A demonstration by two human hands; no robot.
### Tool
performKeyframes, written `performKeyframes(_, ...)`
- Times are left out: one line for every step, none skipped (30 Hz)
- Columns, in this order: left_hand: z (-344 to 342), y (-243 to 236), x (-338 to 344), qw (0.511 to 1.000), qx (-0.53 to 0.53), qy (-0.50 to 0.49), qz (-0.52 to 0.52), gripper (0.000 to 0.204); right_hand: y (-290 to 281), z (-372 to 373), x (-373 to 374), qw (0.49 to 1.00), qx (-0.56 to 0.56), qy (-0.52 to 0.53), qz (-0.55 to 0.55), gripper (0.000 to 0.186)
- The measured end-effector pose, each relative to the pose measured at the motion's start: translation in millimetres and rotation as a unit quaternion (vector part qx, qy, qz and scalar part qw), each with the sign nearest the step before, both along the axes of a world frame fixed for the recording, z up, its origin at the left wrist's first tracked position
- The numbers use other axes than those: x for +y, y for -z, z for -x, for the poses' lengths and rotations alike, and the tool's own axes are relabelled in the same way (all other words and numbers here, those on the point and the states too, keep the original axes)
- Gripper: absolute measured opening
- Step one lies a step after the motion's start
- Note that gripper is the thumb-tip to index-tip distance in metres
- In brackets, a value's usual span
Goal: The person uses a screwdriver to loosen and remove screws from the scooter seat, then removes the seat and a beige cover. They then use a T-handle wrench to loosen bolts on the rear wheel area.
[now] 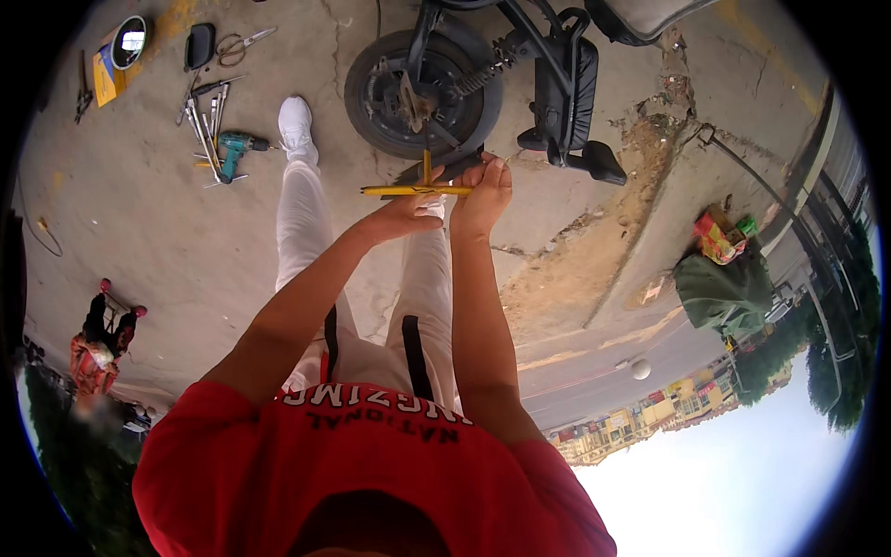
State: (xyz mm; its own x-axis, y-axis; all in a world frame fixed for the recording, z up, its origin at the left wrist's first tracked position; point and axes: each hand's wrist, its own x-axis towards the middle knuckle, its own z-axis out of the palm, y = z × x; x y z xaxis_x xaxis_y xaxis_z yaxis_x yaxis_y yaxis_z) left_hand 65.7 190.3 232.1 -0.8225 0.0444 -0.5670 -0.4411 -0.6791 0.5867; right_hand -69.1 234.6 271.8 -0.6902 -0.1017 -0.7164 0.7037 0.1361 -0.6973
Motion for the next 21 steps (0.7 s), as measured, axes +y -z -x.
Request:
performKeyframes(-22.8, 8.4, -13.7, 0.999, -0.052, 0.006, -0.016, 0.059, -5.0, 3.8, -4.1, 0.999, -0.01, 0.011, 0.03, 0.021)
performKeyframes(-36.8, 20.5, -31.0, 0.979, -0.19, -0.01, -0.076, 0.053, -8.6, 3.7, -9.6, 0.999, -0.004, 0.026, 0.027, 0.021)
performKeyframes(-42.6, 23.0, -47.3, 0.917, -0.244, -0.198, -0.245, 0.052, -11.1, 0.7, -15.3, 0.999, 0.002, 0.041, 0.024, 0.02)
performKeyframes(-35.6, 15.2, -62.4, 0.936, -0.209, -0.134, -0.251, 0.053, -12.0, -3.0, -16.0, 0.998, 0.002, 0.052, 0.019, 0.02)
performKeyframes(-25.8, 1.9, -83.1, 0.949, -0.172, -0.069, -0.256, 0.054, -13.9, -5.3, -11.3, 0.997, -0.033, 0.055, 0.041, 0.02)
performKeyframes(-13.1, -11.7, -103.4, 0.957, -0.131, -0.003, -0.258, 0.056, -16.3, -4.7, -7.1, 0.994, -0.065, 0.057, 0.064, 0.02)
performKeyframes(3.2, -31.3, -112.9, 0.966, -0.091, 0.191, -0.147, 0.049, -15.4, -2.1, -4.7, 0.99, -0.096, 0.058, 0.089, 0.02)
performKeyframes(7.9, -32.1, -100.8, 0.966, -0.079, 0.239, -0.064, 0.045, -16.3, 1.1, -5.6, 0.991, -0.095, 0.027, 0.088, 0.02)
performKeyframes(9.6, -27.2, -83.3, 0.956, -0.066, 0.285, 0.02, 0.042, -17.4, 5.4, -9.3, 0.992, -0.094, -0.005, 0.088, 0.02)
performKeyframes(11.3, -23.6, -66.5, 0.937, -0.051, 0.331, 0.104, 0.039, -19.0, 8.9, -15.7, 0.991, -0.092, -0.033, 0.088, 0.02)
performKeyframes(12.9, -29.6, -50.1, 0.967, -0.086, 0.232, 0.059, 0.035, -23.2, 16.1, -34.0, 0.985, -0.104, -0.125, 0.052, 0.021)
performKeyframes(12.8, -34.4, -27.5, 0.984, -0.115, 0.133, 0.01, 0.031, -24.8, 20.7, -51.3, 0.97, -0.113, -0.213, 0.011, 0.023)
performKeyframes(13.2, -27.4, 10.5, 0.986, -0.144, 0.029, -0.083, 0.026, -15.5, 7.8, -69.6, 0.912, 0.03, -0.41, 0.003, 0.023)
performKeyframes(24.8, -23.4, 56.3, 0.964, -0.184, -0.176, -0.075, 0.025, -3.4, -20.1, -89.4, 0.794, 0.167, -0.585, -0.005, 0.023)
performKeyframes(41.0, -16.4, 77.0, 0.929, -0.11, -0.286, -0.208, 0.026, 9.8, -48.0, -87.8, 0.596, 0.125, -0.792, -0.043, 0.02)
performKeyframes(73.7, -29.7, 70.5, 0.867, -0.032, -0.44, -0.231, 0.032, 7.6, -77.8, -85.0, 0.356, 0.065, -0.927, -0.094, 0.018)
performKeyframes(98.3, -28.2, 78.9, 0.789, 0.056, -0.516, -0.329, 0.039, 12.8, -103.7, -69.3, 0.212, 0.086, -0.967, -0.114, 0.016)
performKeyframes(101.1, -34.3, 75.1, 0.783, 0.013, -0.513, -0.35, 0.042, 20.0, -117.5, -70.9, 0.165, -0.018, -0.966, -0.201, 0.015)
performKeyframes(107.4, -45.2, 59.8, 0.774, -0.028, -0.516, -0.367, 0.046, 4.9, -110.1, -76.5, 0.199, 0.046, -0.968, -0.145, 0.015)
performKeyframes(114.3, -52.7, 51.3, 0.76, -0.065, -0.52, -0.384, 0.051, -20.4, -91.0, -85.5, 0.228, 0.11, -0.963, -0.091, 0.015)
performKeyframes(105.5, -45.7, 46.7, 0.816, -0.007, -0.456, -0.355, 0.065, -33.5, -67.9, -85.5, 0.395, 0.264, -0.88, -0.019, 0.011)
